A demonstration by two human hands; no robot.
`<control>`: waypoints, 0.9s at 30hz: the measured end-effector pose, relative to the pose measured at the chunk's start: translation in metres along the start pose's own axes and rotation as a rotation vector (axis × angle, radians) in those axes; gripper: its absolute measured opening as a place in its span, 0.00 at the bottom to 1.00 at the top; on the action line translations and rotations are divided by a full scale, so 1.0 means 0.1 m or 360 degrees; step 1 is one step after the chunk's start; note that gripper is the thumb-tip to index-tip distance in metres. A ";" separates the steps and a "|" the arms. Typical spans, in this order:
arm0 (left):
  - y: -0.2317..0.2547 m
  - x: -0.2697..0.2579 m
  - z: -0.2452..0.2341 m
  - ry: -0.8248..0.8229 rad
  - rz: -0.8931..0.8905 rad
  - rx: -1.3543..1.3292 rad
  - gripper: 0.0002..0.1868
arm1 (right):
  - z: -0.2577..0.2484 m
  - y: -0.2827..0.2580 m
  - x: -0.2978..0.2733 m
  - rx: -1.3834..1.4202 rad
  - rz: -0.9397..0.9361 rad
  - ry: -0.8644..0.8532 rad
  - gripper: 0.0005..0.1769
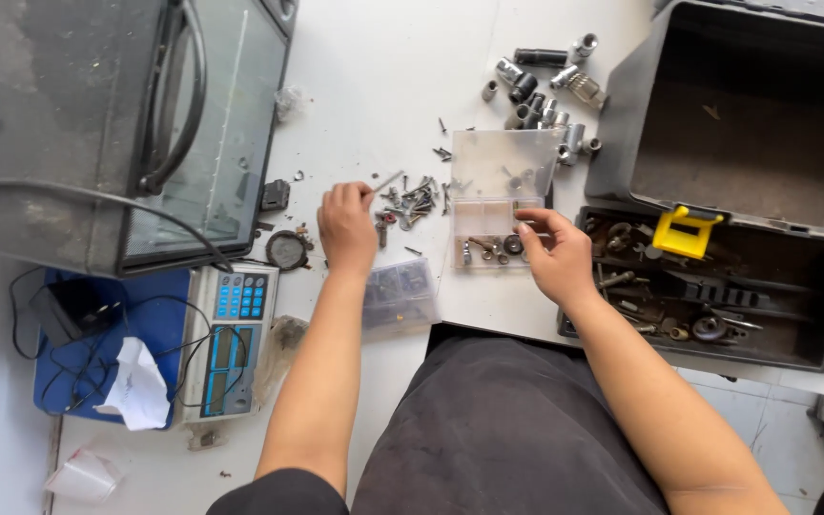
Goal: Sorting and organizing screws, bolts, and other hardware into a plastic container.
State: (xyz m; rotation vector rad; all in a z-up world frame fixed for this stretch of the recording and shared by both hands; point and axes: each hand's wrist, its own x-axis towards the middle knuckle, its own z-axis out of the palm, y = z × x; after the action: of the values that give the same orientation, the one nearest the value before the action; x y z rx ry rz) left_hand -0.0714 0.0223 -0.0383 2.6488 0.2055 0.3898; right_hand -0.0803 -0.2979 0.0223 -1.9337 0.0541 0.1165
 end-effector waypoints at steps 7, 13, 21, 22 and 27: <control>1.03 -0.73 0.34 -0.0324 0.0664 -0.0081 0.03 | -0.25 0.22 -0.23 -0.0142 0.0147 -0.0011 0.11; 1.25 -0.88 0.50 -0.0222 0.0724 -0.0018 0.07 | -0.19 0.44 -0.26 -0.0572 -0.0233 -0.0188 0.12; 1.25 -0.87 0.45 -0.0097 0.0575 -0.0336 0.04 | -0.14 0.50 -0.33 -0.1144 -0.0777 -0.0251 0.05; 1.25 -0.88 0.47 -0.0097 0.0570 -0.0327 0.04 | -0.14 0.54 -0.30 -0.1136 -0.0781 -0.0258 0.05; 1.24 -0.92 0.55 0.0020 0.0636 -0.0072 0.03 | -0.09 0.72 -0.19 -0.1312 -0.0802 -0.0348 0.03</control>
State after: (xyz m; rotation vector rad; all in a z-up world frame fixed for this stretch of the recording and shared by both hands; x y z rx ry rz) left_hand -0.1317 -0.1293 -0.0506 2.6358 -0.3316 0.5298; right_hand -0.1058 -0.3323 -0.0394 -2.6684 -0.7252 0.0058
